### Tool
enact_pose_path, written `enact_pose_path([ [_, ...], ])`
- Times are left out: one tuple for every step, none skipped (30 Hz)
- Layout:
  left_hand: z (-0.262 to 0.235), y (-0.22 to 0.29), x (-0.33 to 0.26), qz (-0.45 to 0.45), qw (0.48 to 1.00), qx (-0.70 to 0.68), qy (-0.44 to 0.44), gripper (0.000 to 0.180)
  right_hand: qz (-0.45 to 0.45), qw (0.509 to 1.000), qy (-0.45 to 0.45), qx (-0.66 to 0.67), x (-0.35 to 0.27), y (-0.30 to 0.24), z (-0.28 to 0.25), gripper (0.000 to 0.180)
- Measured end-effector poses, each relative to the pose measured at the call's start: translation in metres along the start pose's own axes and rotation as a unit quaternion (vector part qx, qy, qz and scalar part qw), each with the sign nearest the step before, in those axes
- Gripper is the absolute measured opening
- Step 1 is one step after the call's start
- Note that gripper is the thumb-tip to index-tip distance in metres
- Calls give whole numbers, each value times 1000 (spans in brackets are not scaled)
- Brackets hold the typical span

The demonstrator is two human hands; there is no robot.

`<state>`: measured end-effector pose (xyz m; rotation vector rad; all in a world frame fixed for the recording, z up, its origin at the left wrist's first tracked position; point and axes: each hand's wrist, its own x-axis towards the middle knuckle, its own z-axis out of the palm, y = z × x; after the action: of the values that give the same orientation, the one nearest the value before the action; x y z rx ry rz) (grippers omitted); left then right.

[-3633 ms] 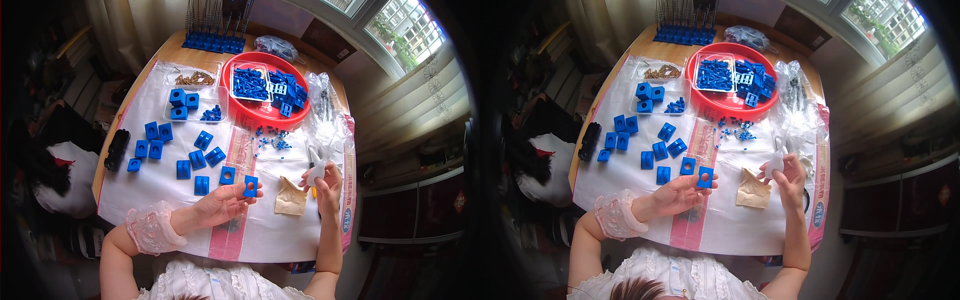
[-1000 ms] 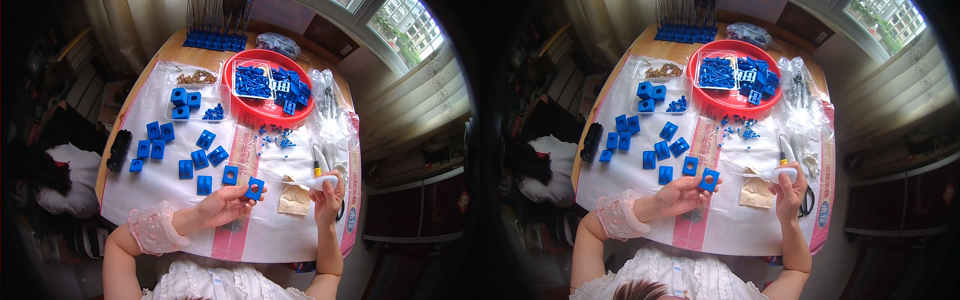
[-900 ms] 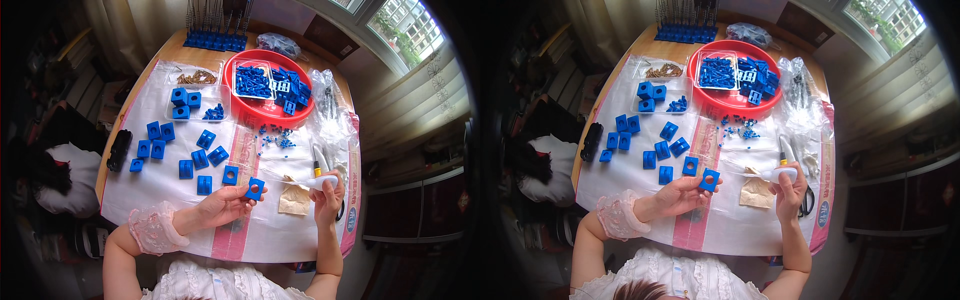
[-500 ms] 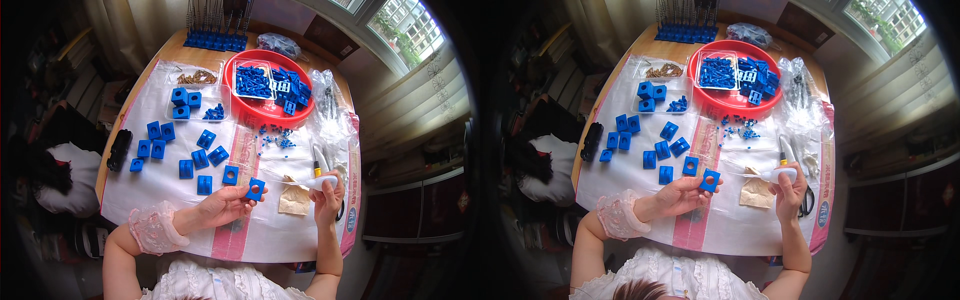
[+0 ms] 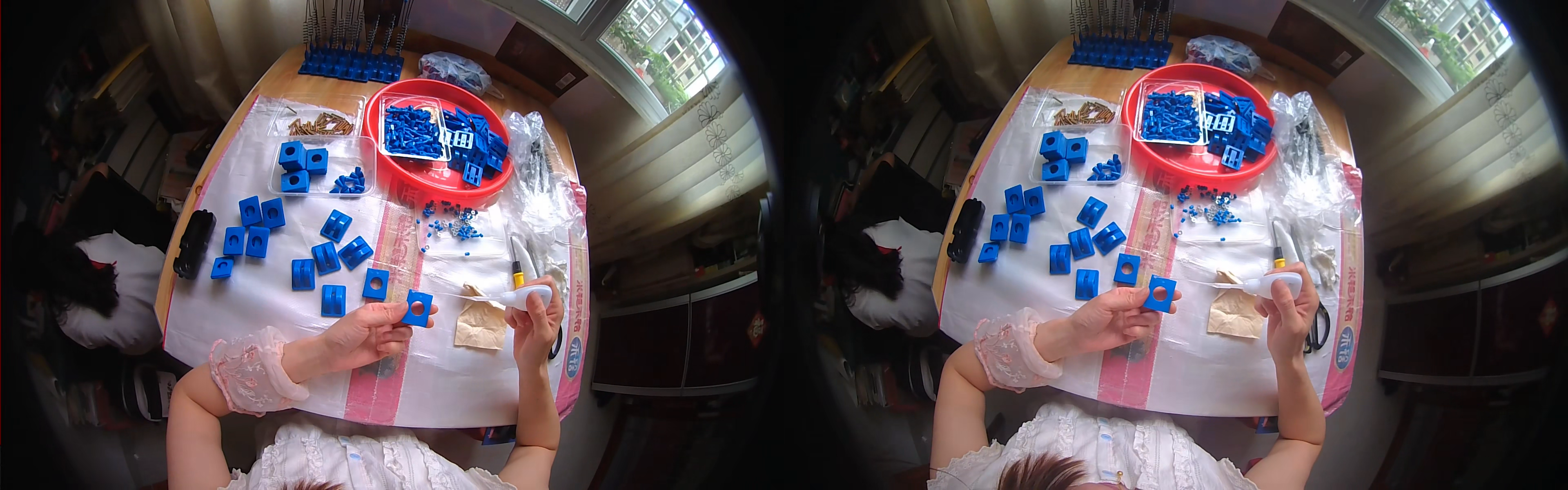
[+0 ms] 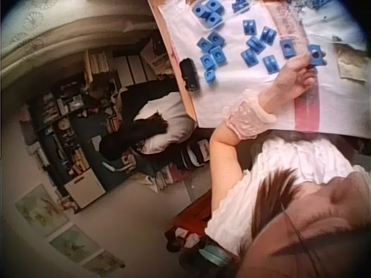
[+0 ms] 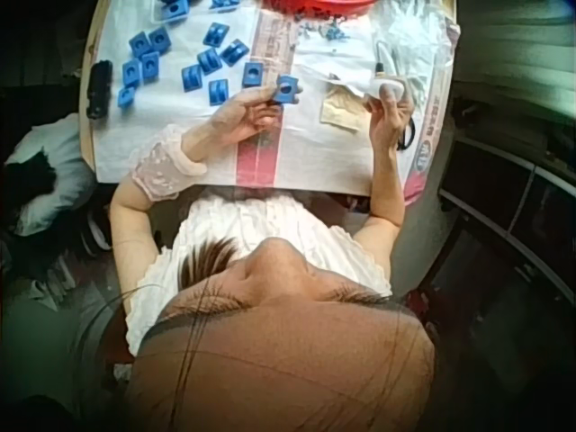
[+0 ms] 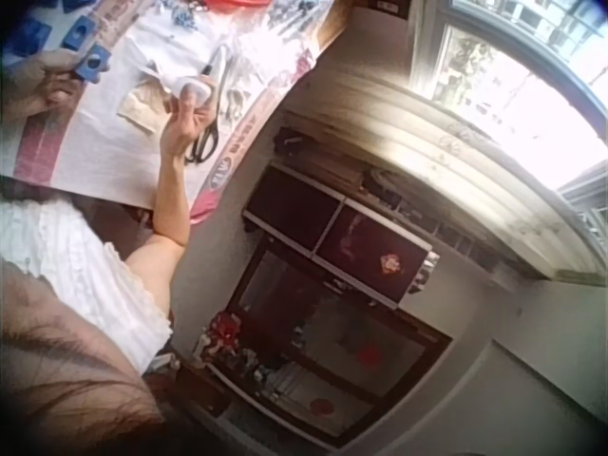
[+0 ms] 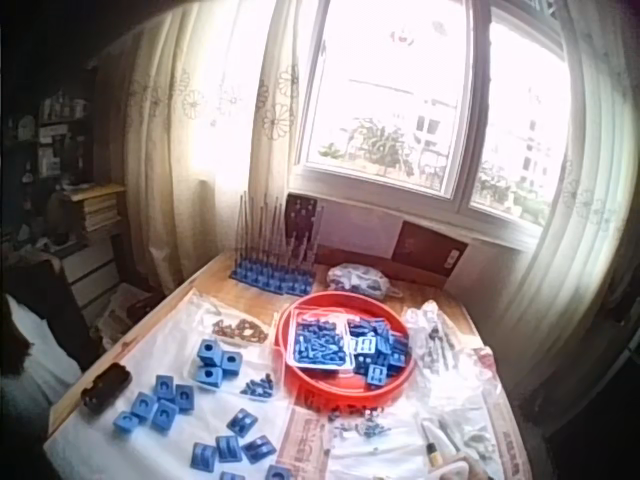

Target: Assembling blue plastic cube components by inserting smaller blue parts and applying a substance with a brush.

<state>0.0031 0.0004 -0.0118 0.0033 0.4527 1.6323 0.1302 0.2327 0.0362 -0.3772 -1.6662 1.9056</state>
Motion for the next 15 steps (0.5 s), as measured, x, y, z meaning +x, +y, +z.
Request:
enact_pose_path([
  [1, 1, -1, -4, 1000, 4, 1, 46, 0, 1000, -1, 1, 0, 0, -1, 20],
  [1, 1, -1, -7, 1000, 9, 3, 46, -1, 1000, -2, 1, 0, 0, -1, 20],
  [0, 1, -1, -10, 1000, 6, 4, 44, -1, 1000, -2, 1, 0, 0, -1, 20],
  [-1, 0, -1, -12, 1000, 3, 5, 42, -2, 1000, -2, 1, 0, 0, -1, 20],
  [-2, 0, -1, -15, 1000, 0, 6, 40, -2, 1000, -2, 1, 0, 0, -1, 20],
  [-2, 0, -1, -14, 1000, -1, 7, 40, -2, 1000, 1, 2, 0, 0, -1, 20],
  [-2, 0, -1, -14, 1000, -1, 7, 40, -1, 1000, 4, 3, 0, -1, 0, 20],
  [-1, 0, -1, -14, 1000, -2, 8, 40, -1, 1000, 6, 3, 0, -1, 0, 20],
  [-1, 0, -1, -12, 1000, 0, 9, 40, -1, 1000, 5, 4, 0, -1, 0, 20],
  [0, 0, -1, -10, 1000, 3, 11, 40, -1, 1000, 3, 4, 0, 0, 0, 20],
  [0, 1, -1, -8, 1000, 6, 12, 40, -1, 1000, 2, 4, -1, 0, 0, 20],
  [0, 1, -1, -8, 1000, 7, 10, 41, -2, 1000, 1, 5, 0, 0, 0, 20],
  [0, 1, -1, -7, 1000, 9, 7, 43, -2, 1000, 0, 5, 0, 1, -1, 20],
  [0, 1, -1, -7, 1000, 10, 4, 44, -3, 1000, -1, 5, 0, 1, -1, 20],
  [0, 1, -1, -7, 1000, 10, 5, 44, -3, 1000, -1, 5, 0, 1, -1, 20],
])
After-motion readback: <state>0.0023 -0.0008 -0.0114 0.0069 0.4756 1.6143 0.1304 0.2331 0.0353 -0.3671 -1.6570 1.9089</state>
